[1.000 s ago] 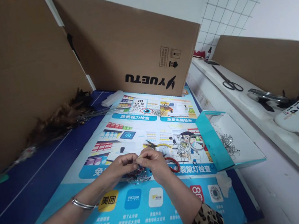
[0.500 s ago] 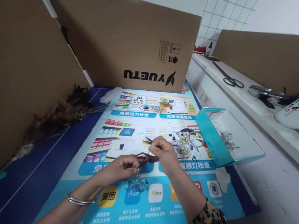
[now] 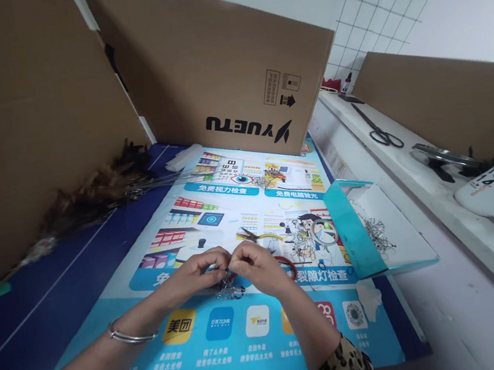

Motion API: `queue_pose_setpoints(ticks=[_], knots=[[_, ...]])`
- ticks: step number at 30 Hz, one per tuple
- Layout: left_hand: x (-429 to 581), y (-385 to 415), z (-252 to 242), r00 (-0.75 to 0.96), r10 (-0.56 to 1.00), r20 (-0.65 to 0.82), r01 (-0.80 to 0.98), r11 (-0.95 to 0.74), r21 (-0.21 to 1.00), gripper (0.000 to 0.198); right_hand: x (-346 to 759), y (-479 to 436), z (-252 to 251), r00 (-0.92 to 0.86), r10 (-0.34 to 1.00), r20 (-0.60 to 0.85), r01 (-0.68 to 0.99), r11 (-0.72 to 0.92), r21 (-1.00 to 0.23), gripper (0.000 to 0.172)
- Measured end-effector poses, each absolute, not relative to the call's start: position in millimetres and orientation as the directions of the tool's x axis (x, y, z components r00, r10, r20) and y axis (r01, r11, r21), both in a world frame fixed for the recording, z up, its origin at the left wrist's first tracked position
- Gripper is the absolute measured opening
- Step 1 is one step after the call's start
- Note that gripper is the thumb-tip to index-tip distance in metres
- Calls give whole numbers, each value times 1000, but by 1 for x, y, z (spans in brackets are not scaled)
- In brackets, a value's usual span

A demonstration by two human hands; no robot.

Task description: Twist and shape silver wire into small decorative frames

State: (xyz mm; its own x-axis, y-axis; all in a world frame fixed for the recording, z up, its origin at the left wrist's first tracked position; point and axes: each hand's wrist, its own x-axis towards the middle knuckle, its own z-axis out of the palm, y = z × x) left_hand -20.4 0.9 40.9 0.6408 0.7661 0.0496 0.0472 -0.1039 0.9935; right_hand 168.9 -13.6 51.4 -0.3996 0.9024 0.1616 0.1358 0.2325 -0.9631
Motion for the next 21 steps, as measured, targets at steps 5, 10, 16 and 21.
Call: queue_pose_setpoints(ticks=[5,10,16,21], knots=[[-21,-2,38,644,763,-59,-39,109,993,20,169,-13,48,-407,903,139,112,200,-973,19],[-21,-2,31,677,731,-87,-53,167,985,20,170,-13,48,-395,909,129,92,179,-980,17],[-21,2,28,704,707,-65,28,65,998,21,170,-14,43,-370,929,32,-6,32,-999,19],[-24,3,34,701,711,-58,37,45,998,19,171,-14,43,-361,932,31,-27,22,-999,19]])
